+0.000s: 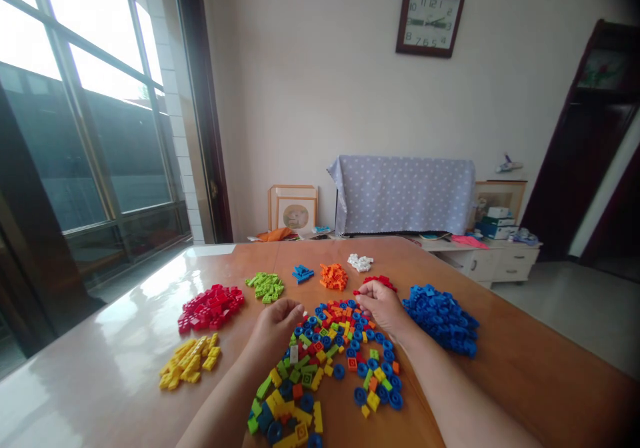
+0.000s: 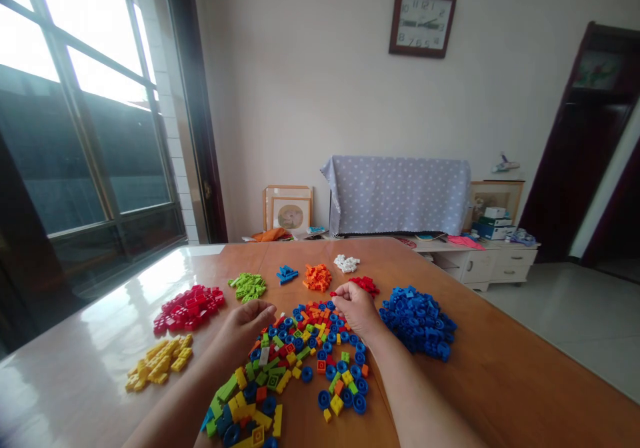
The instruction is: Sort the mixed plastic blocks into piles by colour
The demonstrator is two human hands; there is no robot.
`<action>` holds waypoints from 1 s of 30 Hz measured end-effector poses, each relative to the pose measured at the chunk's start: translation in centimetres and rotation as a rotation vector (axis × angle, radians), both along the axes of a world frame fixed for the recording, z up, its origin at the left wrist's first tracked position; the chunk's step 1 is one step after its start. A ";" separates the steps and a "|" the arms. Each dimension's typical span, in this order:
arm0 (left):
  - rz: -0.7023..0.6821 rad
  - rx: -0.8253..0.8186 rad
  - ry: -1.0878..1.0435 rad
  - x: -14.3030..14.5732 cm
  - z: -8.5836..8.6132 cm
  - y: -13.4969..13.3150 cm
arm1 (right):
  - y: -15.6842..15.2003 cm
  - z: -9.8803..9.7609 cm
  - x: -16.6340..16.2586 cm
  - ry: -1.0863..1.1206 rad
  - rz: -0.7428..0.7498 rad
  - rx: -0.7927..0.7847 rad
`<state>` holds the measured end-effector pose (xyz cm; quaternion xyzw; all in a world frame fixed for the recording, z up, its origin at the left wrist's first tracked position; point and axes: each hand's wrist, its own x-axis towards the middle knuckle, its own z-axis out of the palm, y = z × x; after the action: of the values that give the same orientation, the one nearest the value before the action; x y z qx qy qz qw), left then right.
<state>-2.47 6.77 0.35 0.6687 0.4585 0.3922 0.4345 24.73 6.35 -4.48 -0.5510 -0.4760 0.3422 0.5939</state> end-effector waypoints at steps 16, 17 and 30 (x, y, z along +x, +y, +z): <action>0.082 0.034 -0.037 -0.8 -0.4 0.8 | 3.0 -3.1 5.0 0.252 -0.439 0.033; 0.085 0.037 -0.033 -0.8 -0.4 0.8 | 3.1 -3.2 5.0 0.251 -0.435 0.031; 0.084 0.035 -0.016 -0.9 0.0 0.6 | 2.6 -3.2 5.1 0.180 -0.427 0.027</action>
<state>-3.39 7.34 0.32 0.6530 0.4758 0.4236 0.4096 29.88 8.97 -7.70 -0.5985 -0.2985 0.2501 0.7001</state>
